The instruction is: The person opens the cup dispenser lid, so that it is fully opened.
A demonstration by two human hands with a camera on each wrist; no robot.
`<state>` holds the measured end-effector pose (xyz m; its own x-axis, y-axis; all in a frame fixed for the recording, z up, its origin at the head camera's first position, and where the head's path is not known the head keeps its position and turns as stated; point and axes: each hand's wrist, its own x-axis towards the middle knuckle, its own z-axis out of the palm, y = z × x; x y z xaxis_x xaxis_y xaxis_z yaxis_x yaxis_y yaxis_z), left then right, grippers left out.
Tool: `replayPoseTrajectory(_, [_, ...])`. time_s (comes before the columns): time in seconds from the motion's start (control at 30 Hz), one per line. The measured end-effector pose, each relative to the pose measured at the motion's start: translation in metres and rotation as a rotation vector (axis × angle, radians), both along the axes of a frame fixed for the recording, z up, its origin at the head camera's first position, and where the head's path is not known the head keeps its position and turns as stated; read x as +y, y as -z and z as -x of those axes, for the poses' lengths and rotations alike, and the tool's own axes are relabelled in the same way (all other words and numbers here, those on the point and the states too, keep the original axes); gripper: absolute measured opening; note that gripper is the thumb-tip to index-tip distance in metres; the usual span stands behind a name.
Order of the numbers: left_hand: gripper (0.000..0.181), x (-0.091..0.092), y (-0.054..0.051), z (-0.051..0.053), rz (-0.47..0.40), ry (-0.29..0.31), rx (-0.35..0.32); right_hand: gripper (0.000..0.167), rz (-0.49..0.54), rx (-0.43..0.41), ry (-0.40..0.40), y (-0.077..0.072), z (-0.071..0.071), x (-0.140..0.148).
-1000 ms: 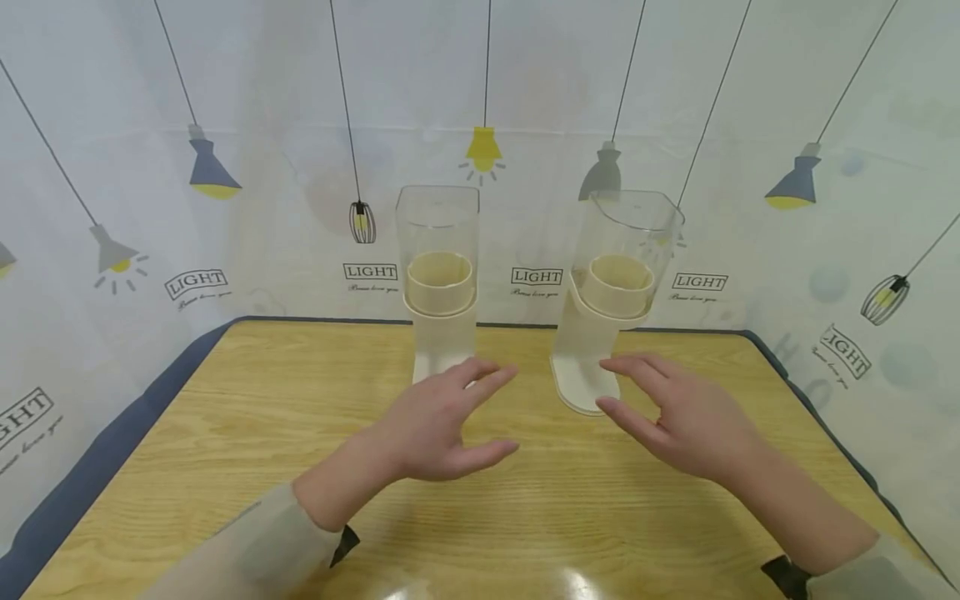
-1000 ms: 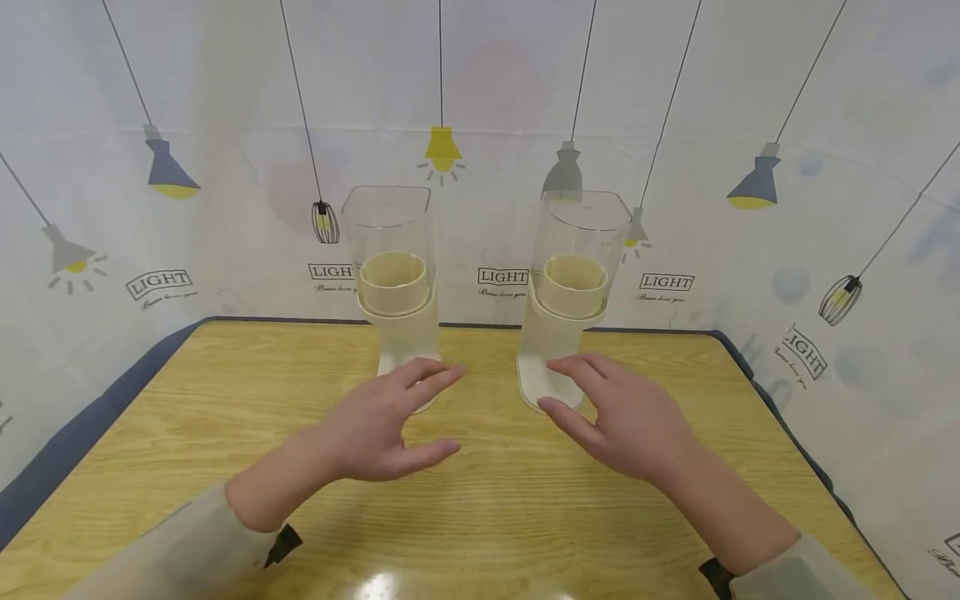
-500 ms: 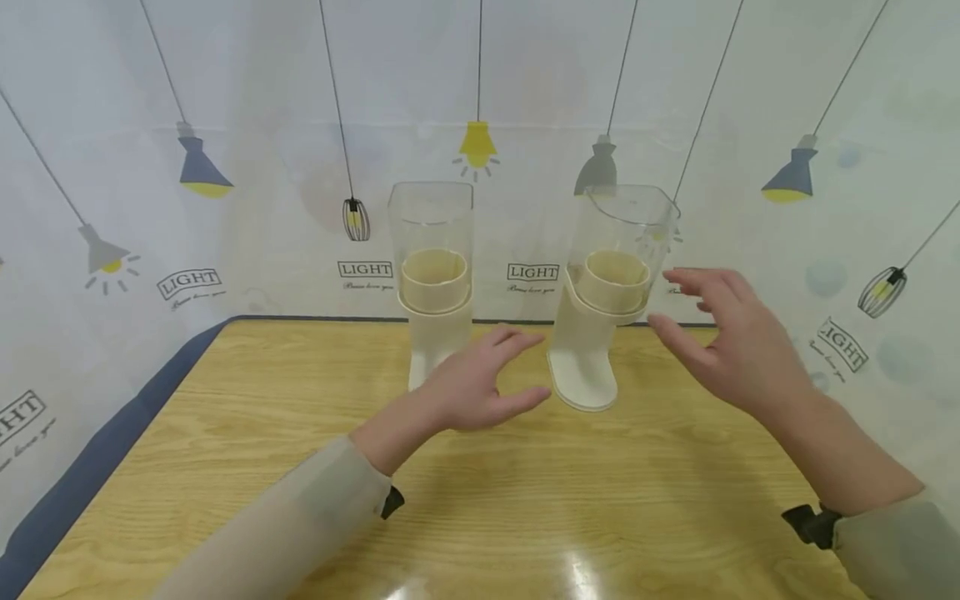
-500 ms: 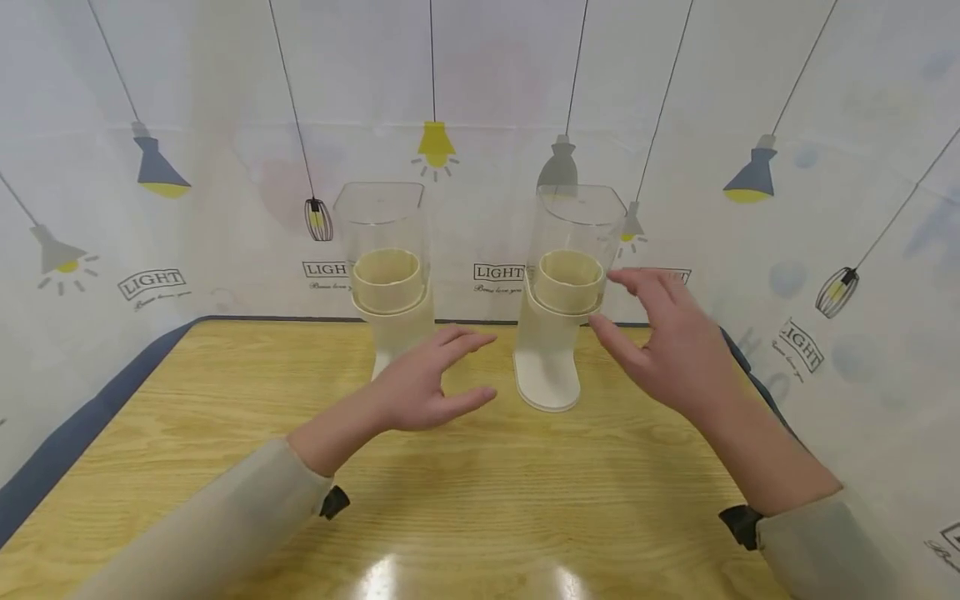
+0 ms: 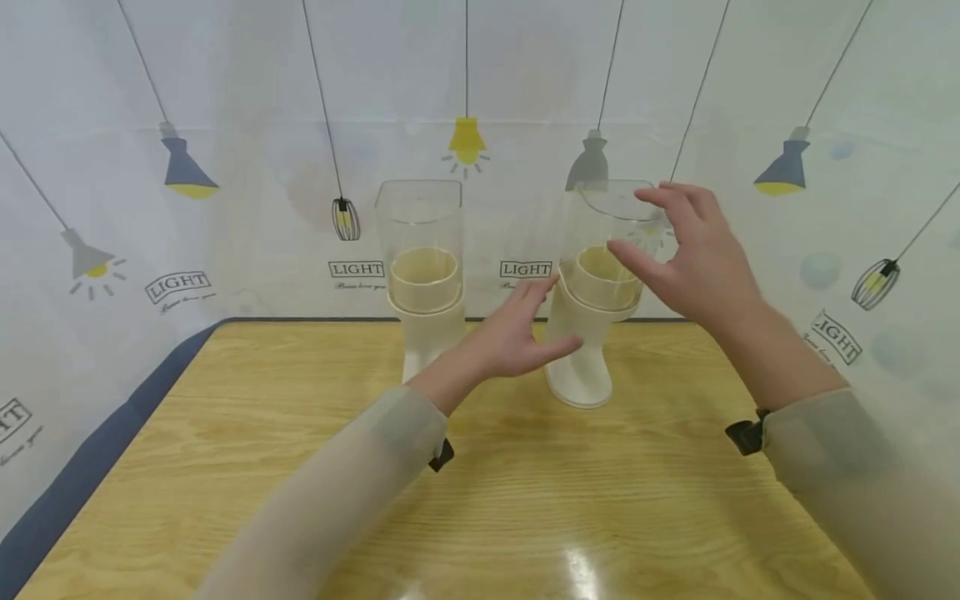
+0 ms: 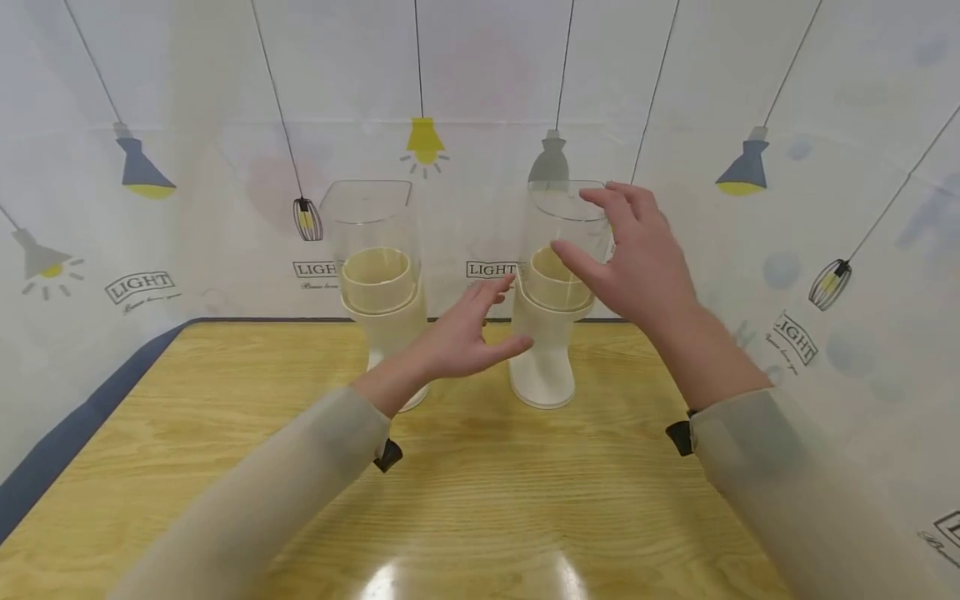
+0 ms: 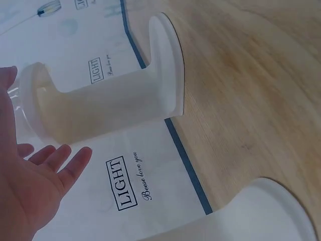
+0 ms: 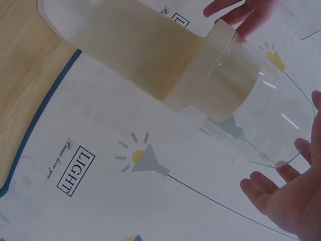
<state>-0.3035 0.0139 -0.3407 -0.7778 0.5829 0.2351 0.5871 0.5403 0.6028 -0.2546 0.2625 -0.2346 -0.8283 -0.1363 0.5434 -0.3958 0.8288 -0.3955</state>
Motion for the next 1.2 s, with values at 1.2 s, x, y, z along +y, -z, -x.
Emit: replayPoseTrajectory(1.2, [0.141, 0.066, 0.005, 0.03, -0.322, -0.197, -0.062, 0.082, 0.343, 0.11, -0.041, 0.048, 0.036, -0.015])
